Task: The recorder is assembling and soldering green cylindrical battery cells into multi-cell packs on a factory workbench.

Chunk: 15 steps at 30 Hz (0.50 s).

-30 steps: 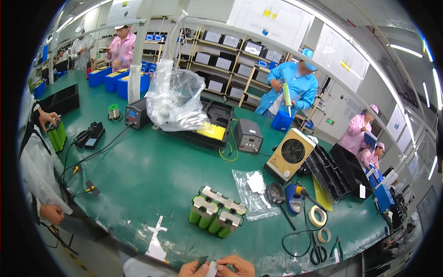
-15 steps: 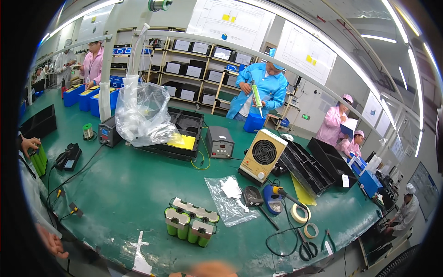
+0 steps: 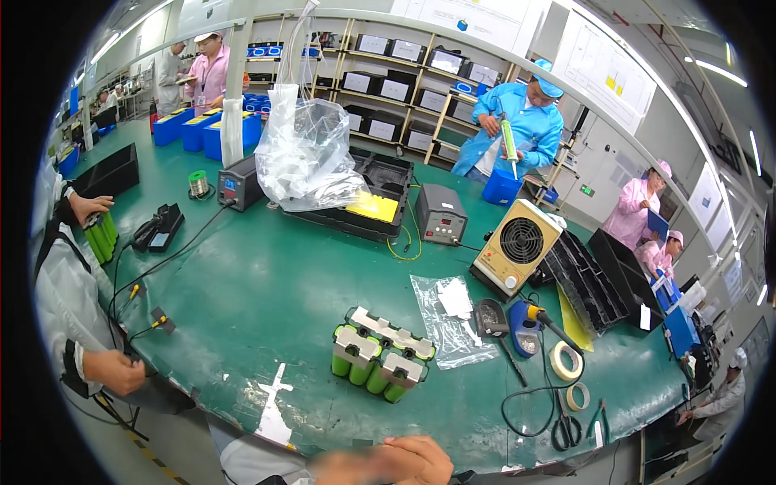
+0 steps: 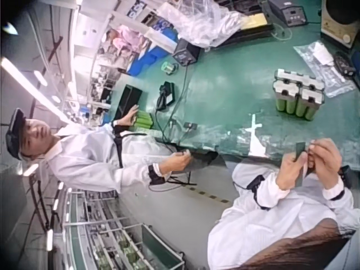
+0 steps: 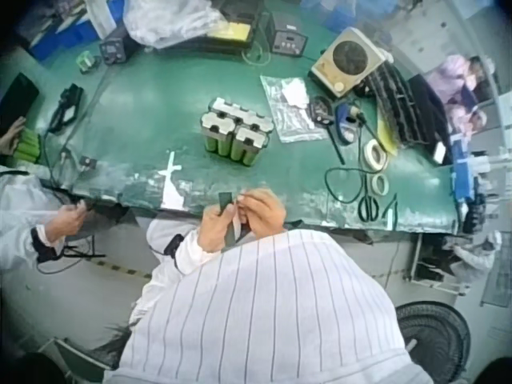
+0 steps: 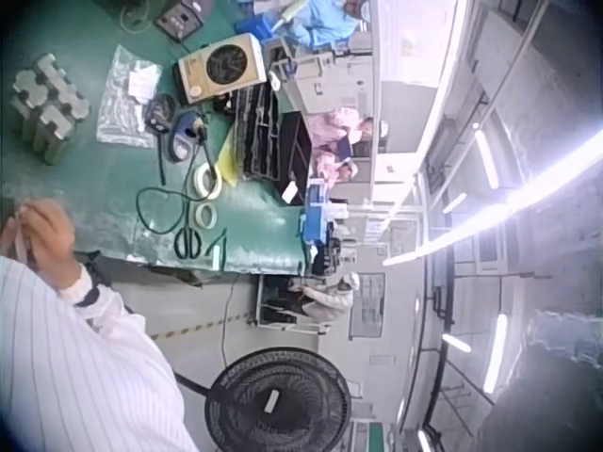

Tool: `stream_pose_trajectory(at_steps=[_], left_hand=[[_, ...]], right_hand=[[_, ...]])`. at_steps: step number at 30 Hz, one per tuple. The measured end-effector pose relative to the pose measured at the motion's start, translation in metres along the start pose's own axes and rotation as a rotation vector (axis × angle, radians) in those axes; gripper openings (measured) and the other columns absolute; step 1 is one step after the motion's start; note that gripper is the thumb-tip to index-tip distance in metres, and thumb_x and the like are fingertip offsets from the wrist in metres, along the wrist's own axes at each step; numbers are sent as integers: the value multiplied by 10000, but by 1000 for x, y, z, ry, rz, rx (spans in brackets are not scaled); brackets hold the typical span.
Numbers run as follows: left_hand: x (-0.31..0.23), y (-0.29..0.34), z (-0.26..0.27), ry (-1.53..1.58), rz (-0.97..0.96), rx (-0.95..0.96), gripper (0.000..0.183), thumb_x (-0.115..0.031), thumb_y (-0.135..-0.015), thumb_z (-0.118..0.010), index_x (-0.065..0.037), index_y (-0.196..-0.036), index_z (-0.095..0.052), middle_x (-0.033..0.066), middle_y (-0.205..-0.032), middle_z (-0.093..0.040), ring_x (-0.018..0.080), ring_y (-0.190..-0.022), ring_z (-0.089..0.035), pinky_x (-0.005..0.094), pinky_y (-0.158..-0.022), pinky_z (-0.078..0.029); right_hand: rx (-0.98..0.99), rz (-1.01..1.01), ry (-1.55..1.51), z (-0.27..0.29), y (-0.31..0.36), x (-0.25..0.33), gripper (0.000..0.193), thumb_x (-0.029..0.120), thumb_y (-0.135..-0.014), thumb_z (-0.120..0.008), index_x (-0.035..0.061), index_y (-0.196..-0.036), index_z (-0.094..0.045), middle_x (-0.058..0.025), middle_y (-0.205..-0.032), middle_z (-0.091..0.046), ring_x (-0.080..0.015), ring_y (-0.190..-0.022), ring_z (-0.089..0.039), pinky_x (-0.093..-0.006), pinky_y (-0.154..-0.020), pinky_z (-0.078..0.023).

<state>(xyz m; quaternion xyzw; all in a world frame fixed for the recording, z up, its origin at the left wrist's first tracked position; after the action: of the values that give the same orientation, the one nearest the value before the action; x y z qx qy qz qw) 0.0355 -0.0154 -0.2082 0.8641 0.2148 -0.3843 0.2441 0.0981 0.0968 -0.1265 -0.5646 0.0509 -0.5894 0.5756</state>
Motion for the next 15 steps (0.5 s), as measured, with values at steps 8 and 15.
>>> stream_pose_trajectory(at_steps=[8, 15], left_hand=[[4, 1, 3, 48, 12, -16, 336, -266, -1024, -537, 11, -868, -644, 54, -849, -664, 117, -723, -593, 249, -652, -468], [2, 4, 2, 48, -37, -13, 324, -265, -1018, -549, 33, -956, -658, 78, -874, -675, 142, -768, -615, 262, -693, -484]], right_hand=[[24, 79, 43, -6, 3, 1, 216, -26, -727, -711, 17, -938, -711, -148, -969, -693, -297, -777, -672, -353, -653, -536], [46, 41, 42, -5, -1, 6, 199, -31, -731, -708, 6, -926, -709, -172, -965, -692, -293, -772, -675, -343, -642, -533]])
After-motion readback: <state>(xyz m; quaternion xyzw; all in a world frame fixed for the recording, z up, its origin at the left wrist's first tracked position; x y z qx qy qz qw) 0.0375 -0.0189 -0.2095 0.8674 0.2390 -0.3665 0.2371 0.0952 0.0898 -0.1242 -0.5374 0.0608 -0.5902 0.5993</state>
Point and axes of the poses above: each hand's wrist, its own y-axis away from the middle knuckle, its own z-axis out of the back of the hand, x = y × z, the point moved 6 cm from there along -y, towards the middle knuckle
